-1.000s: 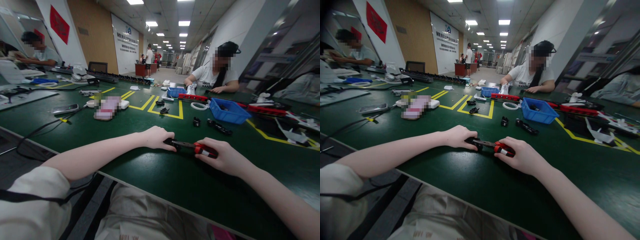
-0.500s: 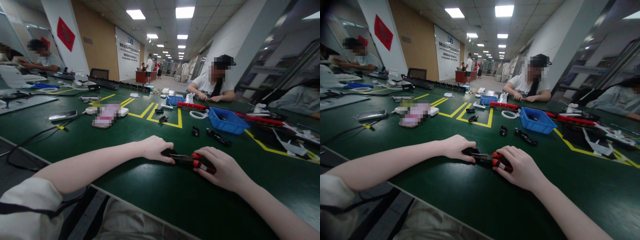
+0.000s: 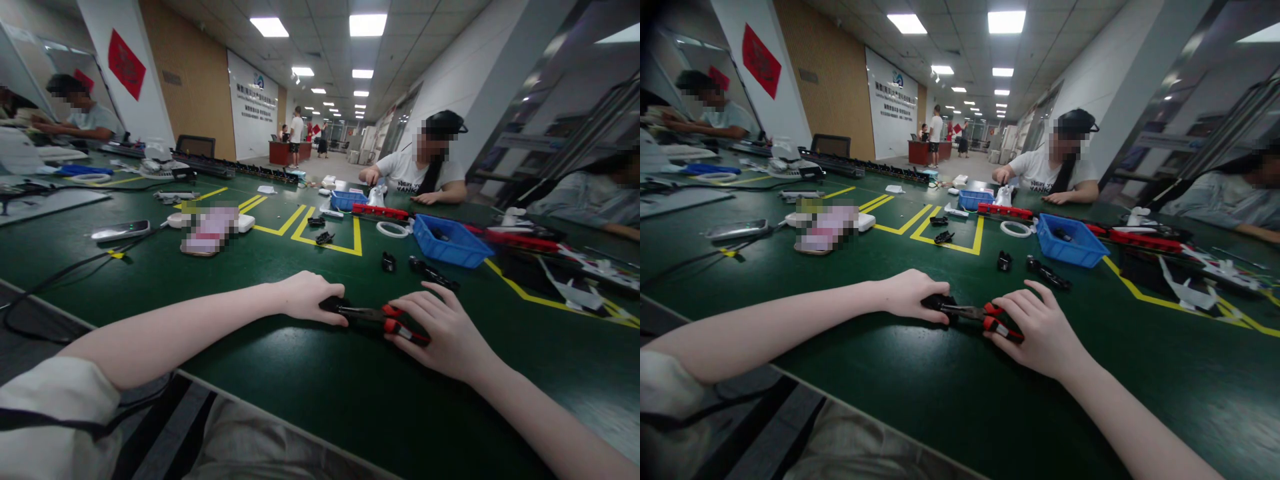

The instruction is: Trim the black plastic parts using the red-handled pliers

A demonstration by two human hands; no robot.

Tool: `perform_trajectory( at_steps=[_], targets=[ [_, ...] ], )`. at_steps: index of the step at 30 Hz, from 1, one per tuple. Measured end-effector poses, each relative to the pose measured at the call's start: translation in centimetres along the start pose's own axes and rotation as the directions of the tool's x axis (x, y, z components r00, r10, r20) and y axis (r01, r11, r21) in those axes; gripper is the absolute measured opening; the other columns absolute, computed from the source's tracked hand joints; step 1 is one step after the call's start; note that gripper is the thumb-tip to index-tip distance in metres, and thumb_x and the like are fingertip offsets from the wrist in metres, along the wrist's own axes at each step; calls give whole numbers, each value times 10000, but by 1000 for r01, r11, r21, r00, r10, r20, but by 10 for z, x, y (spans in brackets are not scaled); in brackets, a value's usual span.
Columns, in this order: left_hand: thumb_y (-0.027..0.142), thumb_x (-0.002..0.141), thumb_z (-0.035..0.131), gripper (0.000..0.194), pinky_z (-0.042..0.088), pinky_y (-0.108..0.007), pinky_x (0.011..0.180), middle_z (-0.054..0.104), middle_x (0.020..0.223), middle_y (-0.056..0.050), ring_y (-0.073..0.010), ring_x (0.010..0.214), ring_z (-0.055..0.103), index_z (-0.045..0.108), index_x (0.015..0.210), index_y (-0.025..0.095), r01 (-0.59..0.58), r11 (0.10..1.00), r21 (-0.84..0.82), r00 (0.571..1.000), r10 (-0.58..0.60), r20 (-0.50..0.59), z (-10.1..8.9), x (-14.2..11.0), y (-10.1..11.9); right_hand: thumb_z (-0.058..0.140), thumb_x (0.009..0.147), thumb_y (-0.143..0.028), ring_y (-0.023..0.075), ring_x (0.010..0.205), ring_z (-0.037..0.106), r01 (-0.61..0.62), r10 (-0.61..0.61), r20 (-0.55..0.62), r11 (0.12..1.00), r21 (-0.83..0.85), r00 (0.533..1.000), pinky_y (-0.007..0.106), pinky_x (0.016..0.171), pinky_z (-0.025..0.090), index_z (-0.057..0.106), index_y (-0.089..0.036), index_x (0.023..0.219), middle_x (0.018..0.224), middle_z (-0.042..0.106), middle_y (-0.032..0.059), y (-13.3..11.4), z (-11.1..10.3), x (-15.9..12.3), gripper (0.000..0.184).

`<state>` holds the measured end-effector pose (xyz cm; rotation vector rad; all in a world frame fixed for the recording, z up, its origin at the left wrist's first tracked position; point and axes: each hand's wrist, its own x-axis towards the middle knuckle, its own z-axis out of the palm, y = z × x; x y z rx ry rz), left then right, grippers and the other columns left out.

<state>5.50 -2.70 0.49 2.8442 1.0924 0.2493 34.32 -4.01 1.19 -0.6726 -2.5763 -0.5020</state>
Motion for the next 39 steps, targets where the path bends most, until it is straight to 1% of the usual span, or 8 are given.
perform_trajectory(
  at_steps=[3,7,10,18,23,30,35,39],
  targets=[
    [682,873,500,492,318,-244,499,653,711,-16,-203,625,645,580,992,211,1,1000,19,1000,-1,-3,0,0,0,650,823,-368,258,901,651,16,-16,-6,1000,-23,1000,542,989,402,625,-200,1047,944,700,69,-2,0,1,281],
    [680,880,491,489,313,-242,494,638,686,-8,-191,601,632,591,965,209,-8,1000,13,1000,8,9,-1,1,0,627,832,-357,270,904,647,45,-47,-24,996,-79,999,554,994,393,625,-185,1046,931,699,80,-5,-1,2,274],
    [674,886,488,481,309,-238,492,633,681,-3,-184,596,626,594,975,213,-15,1000,2,1000,15,8,-1,0,-1,618,842,-358,273,902,645,57,-59,-17,993,-105,998,556,1001,384,619,-167,1046,930,695,90,-5,-1,1,280],
    [676,869,513,475,302,-233,488,634,673,-3,-182,583,615,585,970,217,-28,999,17,1000,28,-11,0,0,0,635,834,-371,266,916,657,35,-35,7,997,-65,999,549,1000,381,612,-179,1126,1020,710,95,-1,1,1,350],
    [663,863,530,463,308,-238,488,635,678,-4,-182,580,618,581,956,213,-19,1000,-6,1000,19,4,-2,0,1,627,840,-377,265,918,659,36,-36,-1,998,-58,999,544,998,381,607,-179,1136,1028,708,97,-1,1,-1,357],
    [656,870,526,453,311,-241,492,633,688,-5,-189,595,622,572,960,214,-15,1000,-3,1000,15,-3,-1,0,0,610,867,-380,247,888,656,30,-29,31,998,-46,999,519,977,381,582,-173,1096,984,705,90,0,0,-2,310],
    [663,896,475,458,302,-240,492,614,672,2,-188,589,611,559,942,215,-26,1000,7,1000,26,-8,-1,0,0,609,864,-366,247,851,648,33,-31,36,998,-49,999,493,910,421,586,-160,1061,950,696,95,-3,-1,-1,286],
    [659,914,445,455,304,-234,504,613,673,5,-180,590,607,562,951,221,-30,999,-14,1000,30,-4,-1,-1,-2,598,865,-348,249,828,640,17,-15,41,999,-50,999,418,773,491,594,-139,1052,942,686,120,-5,-1,0,280]
  ],
)
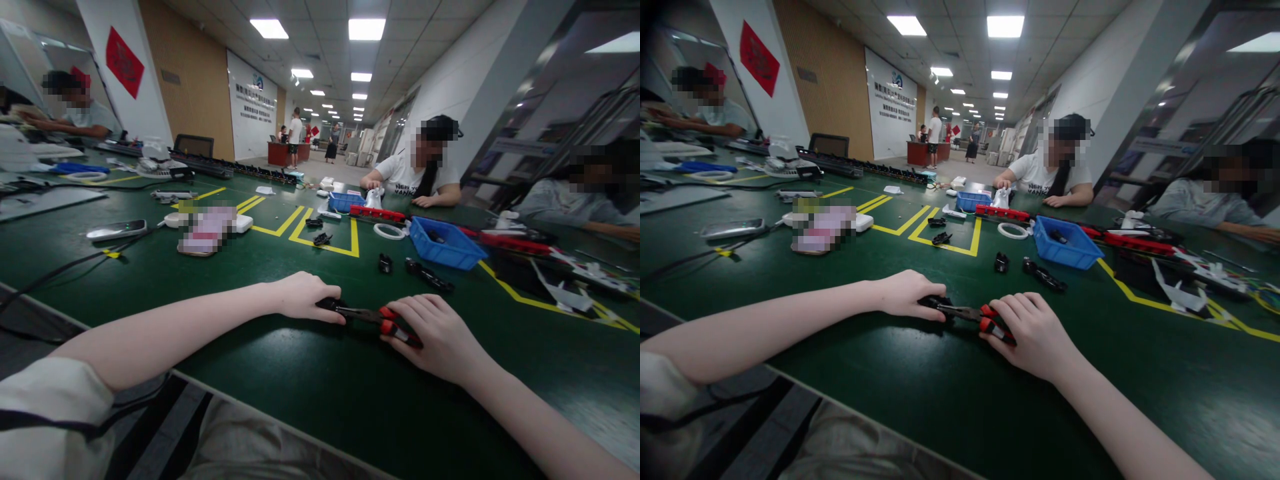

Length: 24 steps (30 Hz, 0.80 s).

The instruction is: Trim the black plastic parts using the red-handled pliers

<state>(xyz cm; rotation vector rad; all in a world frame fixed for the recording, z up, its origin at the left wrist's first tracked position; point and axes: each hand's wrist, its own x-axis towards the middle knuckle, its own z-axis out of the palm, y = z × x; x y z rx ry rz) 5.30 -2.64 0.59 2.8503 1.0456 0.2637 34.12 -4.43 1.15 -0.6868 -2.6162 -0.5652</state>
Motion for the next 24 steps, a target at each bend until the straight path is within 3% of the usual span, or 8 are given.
perform_trajectory(
  at_steps=[5,11,17,24],
  targets=[
    [662,918,436,465,317,-233,514,627,686,2,-182,607,618,581,974,223,14,1000,-25,1000,-14,10,0,0,-1,588,871,-338,223,809,639,-23,22,15,999,47,1000,341,699,534,589,-118,1073,962,667,132,-1,1,-2,298],
    [660,875,526,469,332,-231,514,675,758,-12,-193,655,652,587,1046,227,24,1000,-4,1000,-24,18,1,0,0,586,860,-350,229,815,645,-51,47,58,995,80,997,349,698,555,592,-139,1076,976,663,127,1,3,-3,301],
    [658,883,515,471,314,-251,482,674,729,-21,-208,627,654,570,1018,210,-19,994,103,1000,21,-18,4,0,1,572,880,-368,209,801,650,-104,79,147,979,177,986,332,673,561,572,-170,1109,974,660,103,2,1,-4,302],
    [648,878,533,459,319,-246,485,663,707,-11,-192,601,645,573,1018,213,-24,995,101,999,27,-36,5,1,0,589,873,-362,208,820,650,-142,109,158,966,217,981,335,693,562,573,-175,1105,986,658,99,-1,1,-2,298]
  ],
)
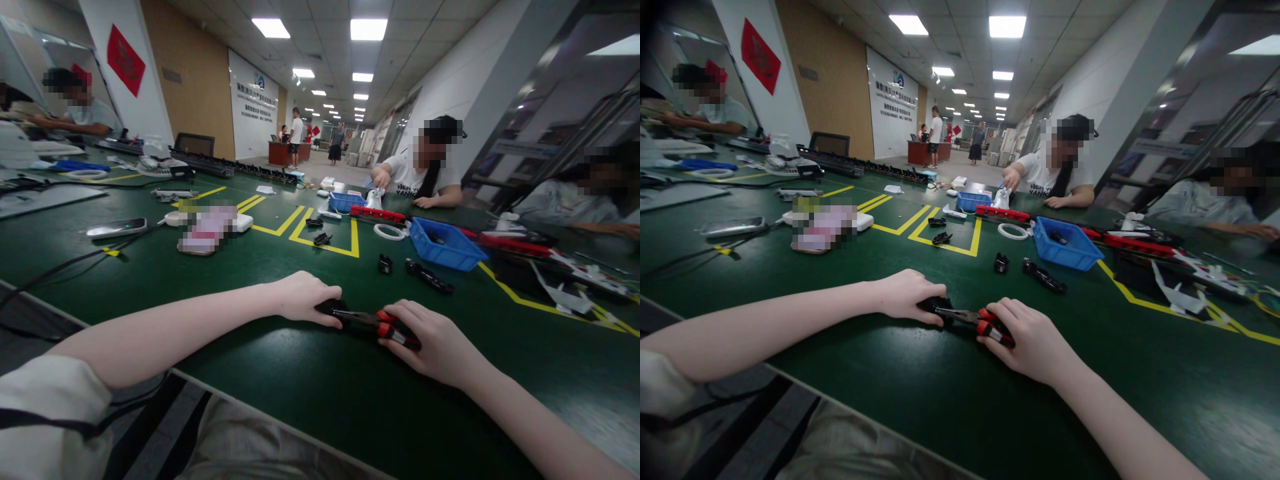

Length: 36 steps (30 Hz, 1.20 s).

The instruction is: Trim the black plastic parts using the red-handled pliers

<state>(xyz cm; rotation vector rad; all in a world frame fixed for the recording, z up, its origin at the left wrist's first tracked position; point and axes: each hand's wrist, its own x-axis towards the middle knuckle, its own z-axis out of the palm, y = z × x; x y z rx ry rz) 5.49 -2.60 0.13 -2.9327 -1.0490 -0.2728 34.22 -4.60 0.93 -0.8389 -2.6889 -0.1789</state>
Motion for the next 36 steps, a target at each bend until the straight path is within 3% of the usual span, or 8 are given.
perform_trajectory(
  at_steps=[17,27,36],
  targets=[
    [663,884,509,463,308,-248,499,673,742,-14,-193,626,639,553,998,217,-44,999,-3,999,45,29,-3,1,0,614,851,-360,221,828,647,69,-71,-7,990,-126,997,345,706,524,601,-149,1086,991,679,113,5,-5,0,316],
    [635,891,525,428,309,-244,493,672,730,-6,-176,598,626,548,978,216,-45,998,-53,999,45,5,-1,0,-3,557,891,-406,225,848,641,57,-62,-43,992,-108,997,419,832,448,597,-154,1177,1017,694,117,0,2,1,383],
    [648,883,526,452,318,-248,485,676,732,-17,-191,619,645,563,1004,214,-34,998,-54,999,35,16,-3,0,-1,567,870,-417,193,774,647,1,-1,24,1000,-8,1000,319,657,536,598,-208,1118,980,667,80,7,2,-1,326]
  ],
)
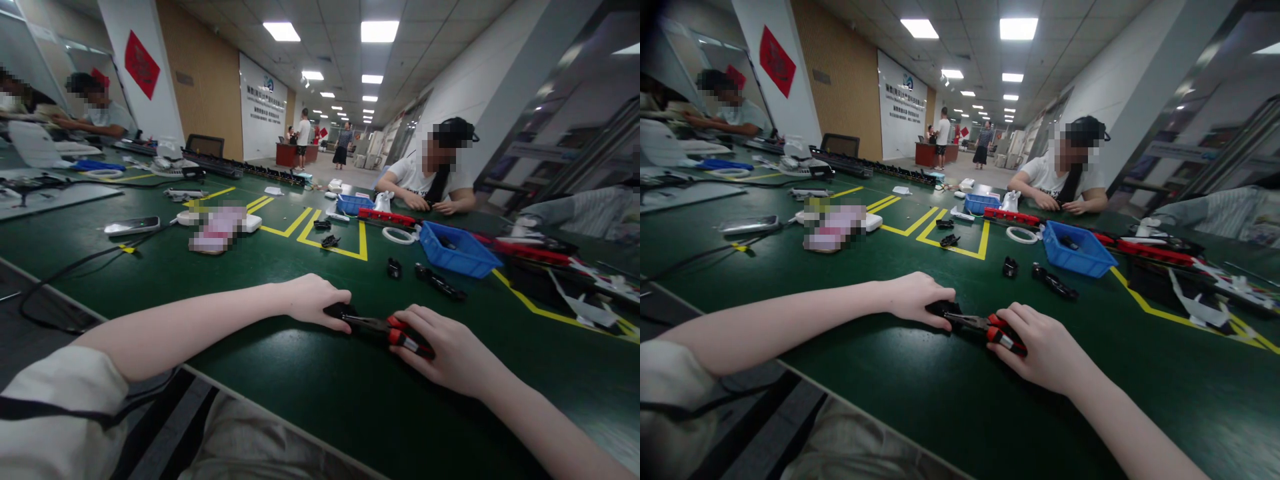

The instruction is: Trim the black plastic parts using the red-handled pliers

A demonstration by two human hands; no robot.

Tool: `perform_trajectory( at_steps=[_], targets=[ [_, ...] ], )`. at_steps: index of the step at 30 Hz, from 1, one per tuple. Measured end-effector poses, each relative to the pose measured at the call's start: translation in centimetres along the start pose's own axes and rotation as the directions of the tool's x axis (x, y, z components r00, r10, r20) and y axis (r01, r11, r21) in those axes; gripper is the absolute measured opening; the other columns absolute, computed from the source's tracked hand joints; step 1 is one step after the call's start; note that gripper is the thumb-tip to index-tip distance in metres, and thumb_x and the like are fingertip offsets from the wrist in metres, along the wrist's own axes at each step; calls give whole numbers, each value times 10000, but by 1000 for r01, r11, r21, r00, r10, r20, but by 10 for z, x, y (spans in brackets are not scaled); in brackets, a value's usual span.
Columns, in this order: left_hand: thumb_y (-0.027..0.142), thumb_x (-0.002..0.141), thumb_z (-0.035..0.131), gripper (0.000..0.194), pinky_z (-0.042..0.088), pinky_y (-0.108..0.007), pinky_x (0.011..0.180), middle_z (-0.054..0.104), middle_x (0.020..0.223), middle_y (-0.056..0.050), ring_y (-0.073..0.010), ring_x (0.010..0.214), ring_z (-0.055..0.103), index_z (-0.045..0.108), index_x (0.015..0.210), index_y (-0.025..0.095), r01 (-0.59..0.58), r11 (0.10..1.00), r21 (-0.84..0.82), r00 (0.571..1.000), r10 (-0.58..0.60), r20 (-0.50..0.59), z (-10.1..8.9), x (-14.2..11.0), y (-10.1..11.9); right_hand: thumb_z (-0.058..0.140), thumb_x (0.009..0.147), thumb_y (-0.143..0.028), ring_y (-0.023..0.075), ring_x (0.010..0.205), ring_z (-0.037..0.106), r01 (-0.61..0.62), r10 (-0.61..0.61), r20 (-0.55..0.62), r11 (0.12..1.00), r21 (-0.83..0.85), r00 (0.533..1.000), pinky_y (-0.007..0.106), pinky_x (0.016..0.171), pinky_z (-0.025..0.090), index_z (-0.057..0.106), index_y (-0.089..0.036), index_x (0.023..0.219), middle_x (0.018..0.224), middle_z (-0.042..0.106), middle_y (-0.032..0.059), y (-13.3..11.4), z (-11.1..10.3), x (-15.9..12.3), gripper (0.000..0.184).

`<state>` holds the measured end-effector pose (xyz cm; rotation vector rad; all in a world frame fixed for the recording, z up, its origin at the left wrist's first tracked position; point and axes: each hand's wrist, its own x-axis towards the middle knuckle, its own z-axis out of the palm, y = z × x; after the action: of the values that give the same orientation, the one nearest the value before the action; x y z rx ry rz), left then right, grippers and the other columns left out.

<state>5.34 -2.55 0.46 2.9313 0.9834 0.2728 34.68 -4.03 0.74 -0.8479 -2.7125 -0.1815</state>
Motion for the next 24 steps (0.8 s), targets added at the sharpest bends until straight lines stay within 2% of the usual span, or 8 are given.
perform_trajectory(
  at_steps=[7,14,20,24],
  targets=[
    [669,885,505,481,332,-252,495,696,771,-35,-200,640,661,561,1029,213,4,1000,15,1000,-4,25,0,1,0,594,851,-386,193,766,664,0,0,36,1000,5,999,306,645,558,612,-205,1074,959,675,78,-3,-10,5,288],
    [664,891,496,465,335,-248,505,688,767,-24,-195,647,658,553,1001,216,-3,1000,21,1000,2,25,-1,1,0,589,861,-387,196,786,669,21,-21,50,1000,-3,999,309,656,563,611,-198,1082,970,678,85,0,-10,3,292],
    [656,889,507,456,338,-248,509,686,777,-20,-192,660,654,559,1017,221,-9,1000,-1,1000,9,24,-2,0,0,604,851,-396,212,805,671,48,-48,5,998,-44,999,329,668,562,612,-197,1092,987,688,91,3,-9,2,312],
    [625,886,542,422,355,-247,523,686,844,-17,-183,705,659,569,1015,224,-17,999,-37,1000,17,5,-2,-1,-1,608,846,-397,235,854,667,83,-90,-65,991,-107,994,365,722,559,611,-187,1118,1034,689,109,6,-7,2,343]
  ],
)
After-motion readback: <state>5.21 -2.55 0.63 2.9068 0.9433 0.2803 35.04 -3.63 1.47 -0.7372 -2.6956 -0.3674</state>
